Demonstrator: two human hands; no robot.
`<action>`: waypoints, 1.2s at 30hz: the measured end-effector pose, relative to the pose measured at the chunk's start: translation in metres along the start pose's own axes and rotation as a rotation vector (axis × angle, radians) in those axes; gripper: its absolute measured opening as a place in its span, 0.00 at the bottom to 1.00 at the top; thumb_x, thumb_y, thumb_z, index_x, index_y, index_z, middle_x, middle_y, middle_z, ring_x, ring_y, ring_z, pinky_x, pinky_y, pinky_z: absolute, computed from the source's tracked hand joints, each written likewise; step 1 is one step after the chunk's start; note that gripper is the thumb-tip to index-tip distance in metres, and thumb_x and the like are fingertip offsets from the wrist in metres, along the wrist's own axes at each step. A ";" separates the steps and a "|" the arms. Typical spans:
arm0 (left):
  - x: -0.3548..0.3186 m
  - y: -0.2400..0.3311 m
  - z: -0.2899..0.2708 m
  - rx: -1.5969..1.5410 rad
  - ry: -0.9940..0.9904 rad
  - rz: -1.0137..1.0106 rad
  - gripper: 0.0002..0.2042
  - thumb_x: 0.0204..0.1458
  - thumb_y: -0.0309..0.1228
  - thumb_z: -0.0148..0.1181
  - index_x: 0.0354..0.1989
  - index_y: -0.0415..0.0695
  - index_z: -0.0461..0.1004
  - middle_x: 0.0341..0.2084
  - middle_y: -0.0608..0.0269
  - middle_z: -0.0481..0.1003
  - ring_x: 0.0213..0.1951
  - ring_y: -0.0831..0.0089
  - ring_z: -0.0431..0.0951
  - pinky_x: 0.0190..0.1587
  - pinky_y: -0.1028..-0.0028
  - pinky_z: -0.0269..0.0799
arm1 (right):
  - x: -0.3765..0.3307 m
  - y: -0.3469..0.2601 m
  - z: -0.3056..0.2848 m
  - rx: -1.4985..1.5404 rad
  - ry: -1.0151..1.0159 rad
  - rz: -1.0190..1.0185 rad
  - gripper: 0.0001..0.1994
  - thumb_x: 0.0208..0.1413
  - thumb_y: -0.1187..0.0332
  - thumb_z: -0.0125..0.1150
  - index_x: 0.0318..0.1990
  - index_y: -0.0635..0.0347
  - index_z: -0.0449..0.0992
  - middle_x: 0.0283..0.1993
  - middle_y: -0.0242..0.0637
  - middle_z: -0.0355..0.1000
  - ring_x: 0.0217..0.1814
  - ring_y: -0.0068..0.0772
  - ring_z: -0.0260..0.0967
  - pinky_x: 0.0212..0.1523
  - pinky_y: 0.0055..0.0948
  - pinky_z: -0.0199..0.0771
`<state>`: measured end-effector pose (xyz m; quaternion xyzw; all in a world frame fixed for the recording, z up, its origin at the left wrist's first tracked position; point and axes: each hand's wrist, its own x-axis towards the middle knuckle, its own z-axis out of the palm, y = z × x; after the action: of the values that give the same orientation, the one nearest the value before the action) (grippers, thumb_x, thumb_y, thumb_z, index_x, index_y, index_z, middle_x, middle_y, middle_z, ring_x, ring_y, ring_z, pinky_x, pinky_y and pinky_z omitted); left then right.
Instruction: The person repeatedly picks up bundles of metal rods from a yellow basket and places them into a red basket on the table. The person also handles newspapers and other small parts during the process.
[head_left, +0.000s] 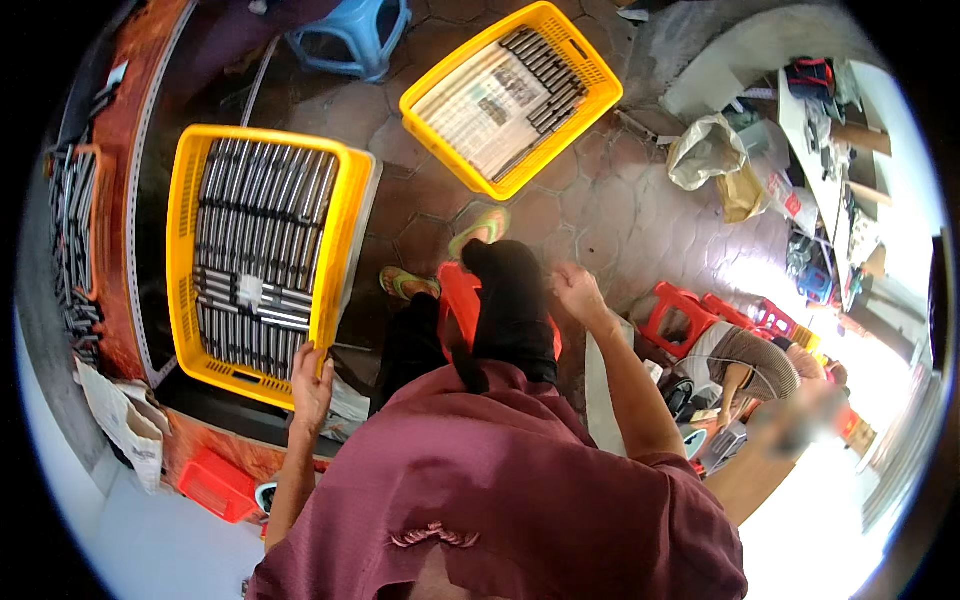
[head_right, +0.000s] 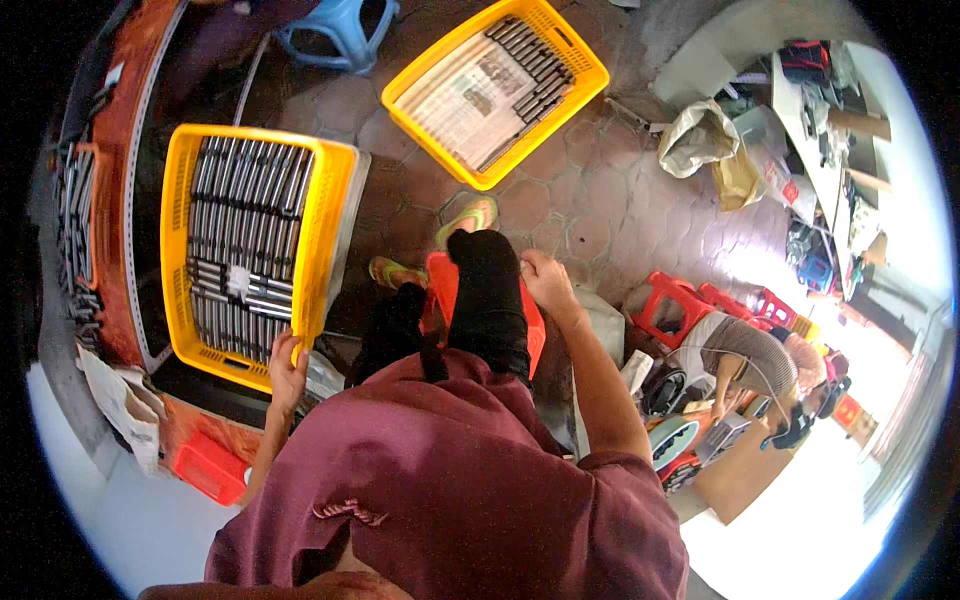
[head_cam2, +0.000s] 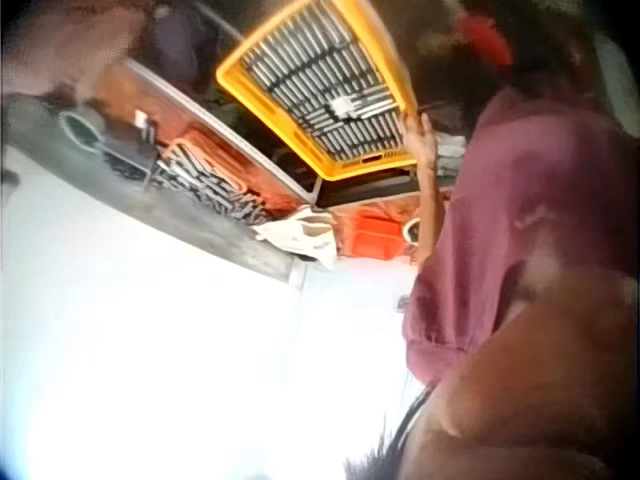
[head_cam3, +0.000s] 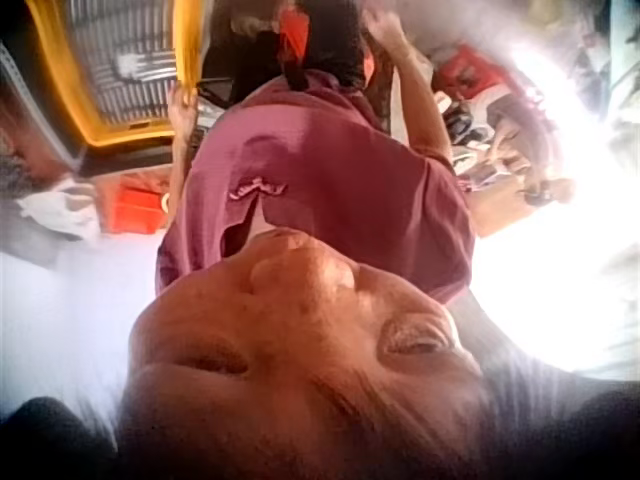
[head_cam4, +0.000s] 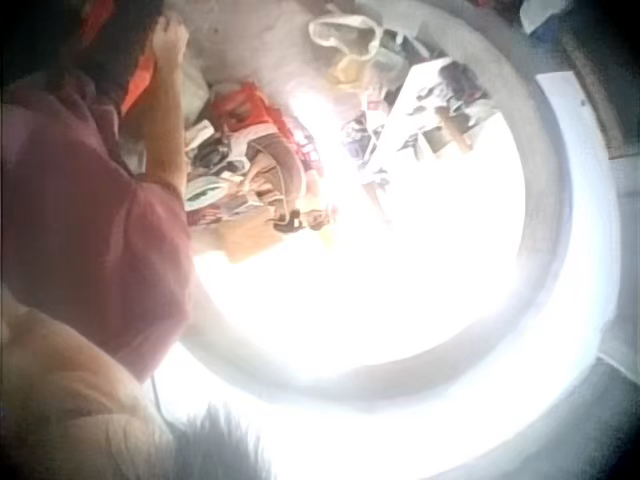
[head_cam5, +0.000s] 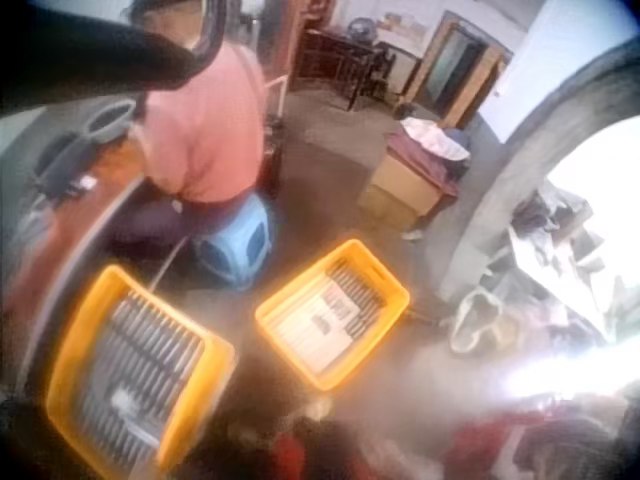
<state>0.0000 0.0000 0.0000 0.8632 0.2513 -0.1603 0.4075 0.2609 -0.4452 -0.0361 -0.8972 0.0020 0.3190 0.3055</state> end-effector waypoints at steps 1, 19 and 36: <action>0.016 0.005 -0.008 0.003 0.000 0.023 0.14 0.56 0.27 0.57 0.49 0.34 0.71 0.54 0.42 0.67 0.53 0.46 0.71 0.56 0.62 0.67 | 0.009 0.005 0.009 0.022 -0.005 0.006 0.12 0.57 0.66 0.57 0.45 0.62 0.77 0.40 0.57 0.76 0.45 0.52 0.76 0.47 0.42 0.73; 0.391 0.321 0.248 0.250 -0.176 0.356 0.13 0.56 0.26 0.57 0.49 0.35 0.71 0.47 0.42 0.73 0.48 0.44 0.73 0.51 0.58 0.71 | 0.399 0.141 -0.075 0.515 -0.087 0.071 0.11 0.58 0.66 0.57 0.43 0.63 0.77 0.34 0.53 0.75 0.38 0.48 0.77 0.38 0.39 0.74; 0.903 0.355 0.478 0.442 0.035 0.405 0.31 0.54 0.36 0.62 0.65 0.40 0.60 0.58 0.44 0.67 0.60 0.53 0.67 0.63 0.61 0.61 | 0.733 0.263 -0.027 0.348 0.656 0.695 0.39 0.49 0.49 0.63 0.54 0.79 0.59 0.54 0.67 0.61 0.58 0.66 0.61 0.61 0.53 0.61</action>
<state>0.9083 -0.2940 -0.5083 0.9661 0.0398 -0.1117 0.2291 0.8077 -0.5342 -0.5838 -0.8323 0.4492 0.0982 0.3096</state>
